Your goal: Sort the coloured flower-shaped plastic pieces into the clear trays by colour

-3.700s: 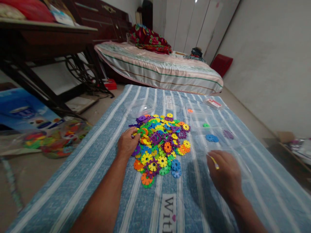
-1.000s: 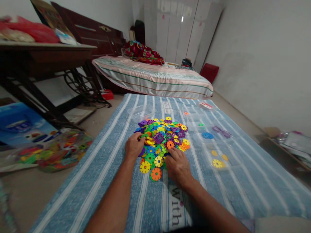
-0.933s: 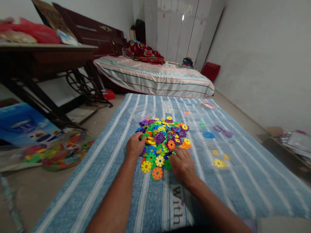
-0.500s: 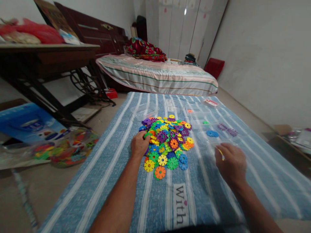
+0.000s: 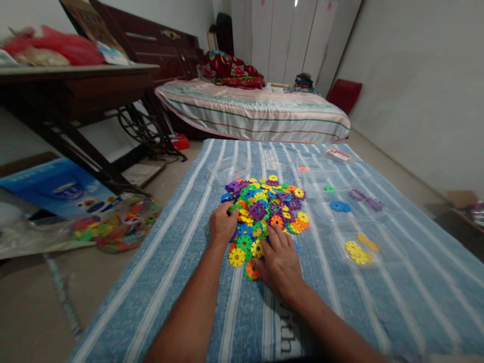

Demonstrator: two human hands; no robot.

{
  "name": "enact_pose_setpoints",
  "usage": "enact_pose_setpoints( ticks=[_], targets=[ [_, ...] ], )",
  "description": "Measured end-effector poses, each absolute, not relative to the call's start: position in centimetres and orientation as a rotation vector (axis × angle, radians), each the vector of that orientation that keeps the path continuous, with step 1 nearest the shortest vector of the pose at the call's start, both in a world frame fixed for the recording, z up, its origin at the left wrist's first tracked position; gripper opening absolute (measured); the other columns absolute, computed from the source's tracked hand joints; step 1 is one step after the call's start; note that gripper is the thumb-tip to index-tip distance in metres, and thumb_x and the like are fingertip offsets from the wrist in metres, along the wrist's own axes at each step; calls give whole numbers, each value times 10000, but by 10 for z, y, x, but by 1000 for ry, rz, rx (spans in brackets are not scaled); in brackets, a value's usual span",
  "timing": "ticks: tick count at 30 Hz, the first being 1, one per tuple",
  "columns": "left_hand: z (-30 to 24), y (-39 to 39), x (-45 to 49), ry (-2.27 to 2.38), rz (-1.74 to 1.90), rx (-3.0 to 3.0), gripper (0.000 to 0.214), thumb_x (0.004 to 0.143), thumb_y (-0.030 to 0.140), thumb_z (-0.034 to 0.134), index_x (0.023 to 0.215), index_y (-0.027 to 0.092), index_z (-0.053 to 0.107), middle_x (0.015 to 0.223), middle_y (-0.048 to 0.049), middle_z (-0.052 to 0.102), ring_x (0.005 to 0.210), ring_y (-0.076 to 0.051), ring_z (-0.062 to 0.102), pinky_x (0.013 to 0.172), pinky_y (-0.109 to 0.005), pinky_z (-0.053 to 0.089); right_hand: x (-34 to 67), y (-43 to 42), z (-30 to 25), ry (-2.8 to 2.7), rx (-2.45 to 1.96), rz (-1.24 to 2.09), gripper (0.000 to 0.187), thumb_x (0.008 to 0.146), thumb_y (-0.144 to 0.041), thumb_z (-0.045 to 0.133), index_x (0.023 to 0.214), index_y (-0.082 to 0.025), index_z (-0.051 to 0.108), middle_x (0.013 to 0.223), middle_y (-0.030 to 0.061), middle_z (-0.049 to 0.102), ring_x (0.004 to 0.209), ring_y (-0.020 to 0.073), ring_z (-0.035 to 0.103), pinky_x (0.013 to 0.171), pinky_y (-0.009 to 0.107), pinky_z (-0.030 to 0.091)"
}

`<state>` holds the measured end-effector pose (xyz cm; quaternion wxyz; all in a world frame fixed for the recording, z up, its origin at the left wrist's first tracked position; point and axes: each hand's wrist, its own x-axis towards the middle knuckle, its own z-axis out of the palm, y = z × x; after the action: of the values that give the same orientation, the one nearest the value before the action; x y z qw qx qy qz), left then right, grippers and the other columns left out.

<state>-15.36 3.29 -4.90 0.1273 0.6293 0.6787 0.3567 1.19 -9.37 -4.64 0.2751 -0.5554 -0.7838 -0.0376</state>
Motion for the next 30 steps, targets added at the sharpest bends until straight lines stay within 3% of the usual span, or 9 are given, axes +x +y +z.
enact_pose_setpoints(
  ticks=[5,9,14,19,26,30],
  targets=[
    [-46,30,-151,1978,1031,1805,166,805,306,544,877,237,677,988,-25,733,959,-193,649,892,-287,479,5,-90,-52,-2095,-1531,-83,252,851,-325,655,1012,-132,675,1321,212,565,1300,366,430,1018,546,380],
    [-46,30,-151,1969,1039,1795,159,800,297,544,869,244,676,999,-20,732,960,-189,649,892,-288,481,8,-92,-57,-2083,-1409,-134,163,914,-224,543,982,-160,676,1238,156,627,1267,302,475,1049,511,361],
    [-48,32,-152,1970,1053,1790,155,783,290,553,858,241,680,1007,-20,733,989,-200,650,918,-301,476,18,-93,-51,-1986,-1281,-222,184,906,-126,506,871,-195,672,1110,98,681,1187,246,543,1049,475,377],
    [-47,31,-151,1973,1042,1803,163,784,286,544,854,229,680,996,-32,733,983,-204,655,924,-301,475,55,-97,-30,-1910,-1258,-352,157,895,-136,531,855,-221,658,1048,74,705,1098,245,614,1004,481,424],
    [-48,33,-151,1983,1049,1807,161,776,270,551,865,235,680,1017,-24,737,995,-198,655,928,-284,477,160,-106,-9,-1718,-1560,-757,91,889,-188,577,827,-194,643,980,95,714,1014,267,658,949,499,471],
    [-49,34,-153,1983,1047,1806,197,776,277,552,910,231,688,1034,-27,736,997,-197,655,935,-285,478,187,-110,-12,-1641,-1653,-803,99,887,-245,594,829,-198,660,923,104,714,960,282,667,878,486,512]
  ],
)
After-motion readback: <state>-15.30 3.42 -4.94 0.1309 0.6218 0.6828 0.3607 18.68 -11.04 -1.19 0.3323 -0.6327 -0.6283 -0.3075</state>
